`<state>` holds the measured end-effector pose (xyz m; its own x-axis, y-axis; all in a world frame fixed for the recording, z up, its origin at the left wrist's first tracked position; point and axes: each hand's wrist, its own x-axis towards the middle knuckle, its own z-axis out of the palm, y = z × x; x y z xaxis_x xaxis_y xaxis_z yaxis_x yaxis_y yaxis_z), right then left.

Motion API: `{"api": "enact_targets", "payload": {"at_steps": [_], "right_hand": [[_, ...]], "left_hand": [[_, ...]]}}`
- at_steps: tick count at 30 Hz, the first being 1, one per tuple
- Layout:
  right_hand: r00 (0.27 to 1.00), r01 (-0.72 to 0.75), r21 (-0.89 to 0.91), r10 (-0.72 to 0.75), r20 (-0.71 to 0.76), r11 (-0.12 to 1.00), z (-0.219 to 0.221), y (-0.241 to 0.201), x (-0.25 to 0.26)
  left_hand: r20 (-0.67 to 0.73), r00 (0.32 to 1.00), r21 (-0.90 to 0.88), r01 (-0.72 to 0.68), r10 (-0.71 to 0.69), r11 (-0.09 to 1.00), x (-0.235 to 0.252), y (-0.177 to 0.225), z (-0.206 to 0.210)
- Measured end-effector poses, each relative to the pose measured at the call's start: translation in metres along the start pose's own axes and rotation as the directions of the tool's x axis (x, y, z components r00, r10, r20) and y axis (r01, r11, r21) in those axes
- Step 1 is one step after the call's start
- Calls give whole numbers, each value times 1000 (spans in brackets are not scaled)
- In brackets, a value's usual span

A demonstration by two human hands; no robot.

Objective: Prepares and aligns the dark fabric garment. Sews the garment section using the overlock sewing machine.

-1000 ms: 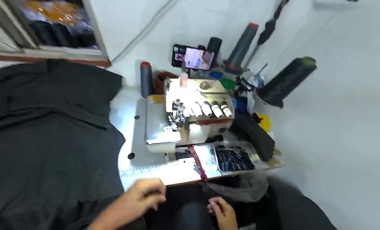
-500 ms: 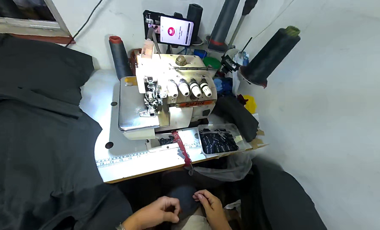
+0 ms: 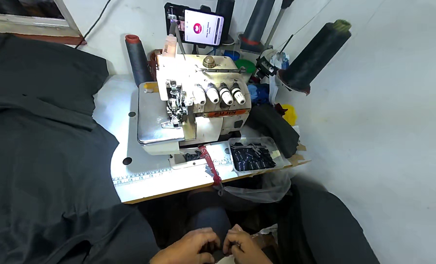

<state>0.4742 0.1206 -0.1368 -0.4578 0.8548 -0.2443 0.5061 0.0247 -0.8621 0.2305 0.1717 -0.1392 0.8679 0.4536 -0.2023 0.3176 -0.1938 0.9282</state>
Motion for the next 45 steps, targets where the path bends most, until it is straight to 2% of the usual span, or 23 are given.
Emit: {"api": "enact_targets", "payload": {"at_steps": [1,3,4,5,7,10,13,15,19,22,26,31,35,39,40,42,44,45], "right_hand": [[1000,13,60,-13,-4,998,-1,1,-4],[1000,-10,203,9,5,979,-4,4,-12],[1000,-23,248,25,-6,969,-5,6,-15],[998,-43,297,57,-38,954,-4,9,-17],[986,-51,299,95,-136,953,2,16,-19],[976,-10,217,57,-212,976,10,27,-19],[977,-5,212,50,-207,977,13,31,-17],[981,-14,224,57,-187,974,11,31,-17],[983,1,253,46,-180,968,10,33,-18],[986,4,280,43,-162,960,11,35,-18],[988,-23,292,65,-137,956,11,32,-15],[985,-30,298,78,-151,954,12,31,-16],[992,-27,309,64,-111,951,9,30,-14],[990,-80,270,109,-94,960,11,26,-11],[983,-117,203,143,-115,972,11,21,-8],[962,-160,61,169,-215,985,11,7,5],[927,-125,-17,111,-358,992,8,-7,22],[905,-95,-43,68,-420,995,4,-16,32]], "left_hand": [[72,997,-19,-20,21,1000,1,4,1],[157,980,-198,-90,122,976,4,5,4],[136,978,-279,-117,160,953,5,5,6],[84,983,-287,-135,165,948,5,5,7],[19,995,-79,-95,96,992,8,9,5],[124,991,218,-80,54,973,17,14,12],[218,975,336,-125,52,934,24,17,20],[253,967,302,-108,29,947,26,18,16],[245,967,109,-93,64,990,20,8,4],[210,976,128,-78,50,989,18,8,9],[266,964,225,-45,-17,973,22,18,11],[282,957,22,-81,72,996,20,-4,-2],[223,962,-253,-100,158,962,18,-28,-9],[159,986,-346,5,53,938,14,-33,-12],[106,994,-304,23,10,953,12,-26,-15],[-32,999,-115,-14,10,993,11,-3,-28],[-199,972,109,-108,128,988,9,26,-45],[-283,933,199,-169,222,965,8,38,-54]]}}
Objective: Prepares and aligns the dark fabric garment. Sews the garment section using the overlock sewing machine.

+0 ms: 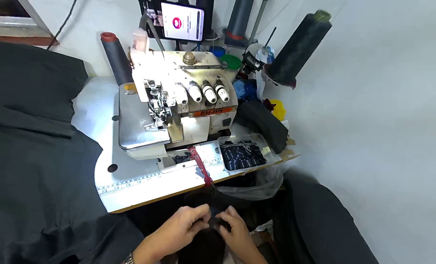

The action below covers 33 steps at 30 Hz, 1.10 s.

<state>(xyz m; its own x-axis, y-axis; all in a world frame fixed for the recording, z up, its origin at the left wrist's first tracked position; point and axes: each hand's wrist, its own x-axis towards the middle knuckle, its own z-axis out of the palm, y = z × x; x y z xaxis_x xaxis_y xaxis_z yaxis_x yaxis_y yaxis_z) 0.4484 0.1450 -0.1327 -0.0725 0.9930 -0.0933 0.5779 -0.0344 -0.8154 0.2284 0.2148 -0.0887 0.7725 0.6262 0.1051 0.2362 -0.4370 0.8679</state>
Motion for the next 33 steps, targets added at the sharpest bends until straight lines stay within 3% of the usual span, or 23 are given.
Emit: {"api": "enact_targets", "payload": {"at_steps": [3,5,8,10,12,14,17,19,20,22,24,26,27,29,31,33], "right_hand": [[990,98,-6,-98,-98,995,-17,-34,30],[971,188,20,-182,-157,982,-34,-55,47],[924,314,91,-282,-260,945,-58,-90,64],[904,379,154,-330,-272,912,-71,-119,72],[878,458,166,-414,-241,873,-81,-149,78],[824,550,88,-523,-218,831,-87,-180,84],[751,647,-12,-639,-166,763,-78,-226,89],[755,655,16,-654,-44,756,-56,-259,82],[744,663,67,-666,47,746,-42,-277,76],[637,708,241,-748,187,664,-14,-310,61],[500,713,487,-853,152,505,14,-337,51],[475,617,683,-877,73,392,39,-353,46],[508,561,731,-859,65,388,51,-357,47],[596,461,758,-793,121,462,73,-350,56],[693,318,729,-673,257,606,96,-326,72],[778,149,668,-503,376,729,116,-293,82]], "left_hand": [[-264,940,110,-191,214,975,9,28,-38],[-380,891,144,-207,247,968,7,47,-65],[-468,854,305,-86,227,949,-5,76,-91],[-530,784,564,42,323,825,-10,89,-98],[-593,684,681,145,425,718,-15,95,-106],[-687,550,672,232,475,704,-25,96,-119],[-824,381,535,279,420,798,-50,106,-143],[-882,301,444,265,364,856,-78,119,-164],[-883,268,451,253,386,856,-98,125,-177],[-857,188,513,252,479,820,-152,124,-203],[-884,62,449,381,463,808,-193,133,-208],[-888,-22,397,466,459,791,-204,144,-213],[-868,38,448,490,495,748,-209,141,-228],[-825,281,560,526,490,641,-198,140,-263],[-838,417,535,506,352,677,-155,128,-274],[-845,517,429,503,137,750,-146,59,-270]]}}
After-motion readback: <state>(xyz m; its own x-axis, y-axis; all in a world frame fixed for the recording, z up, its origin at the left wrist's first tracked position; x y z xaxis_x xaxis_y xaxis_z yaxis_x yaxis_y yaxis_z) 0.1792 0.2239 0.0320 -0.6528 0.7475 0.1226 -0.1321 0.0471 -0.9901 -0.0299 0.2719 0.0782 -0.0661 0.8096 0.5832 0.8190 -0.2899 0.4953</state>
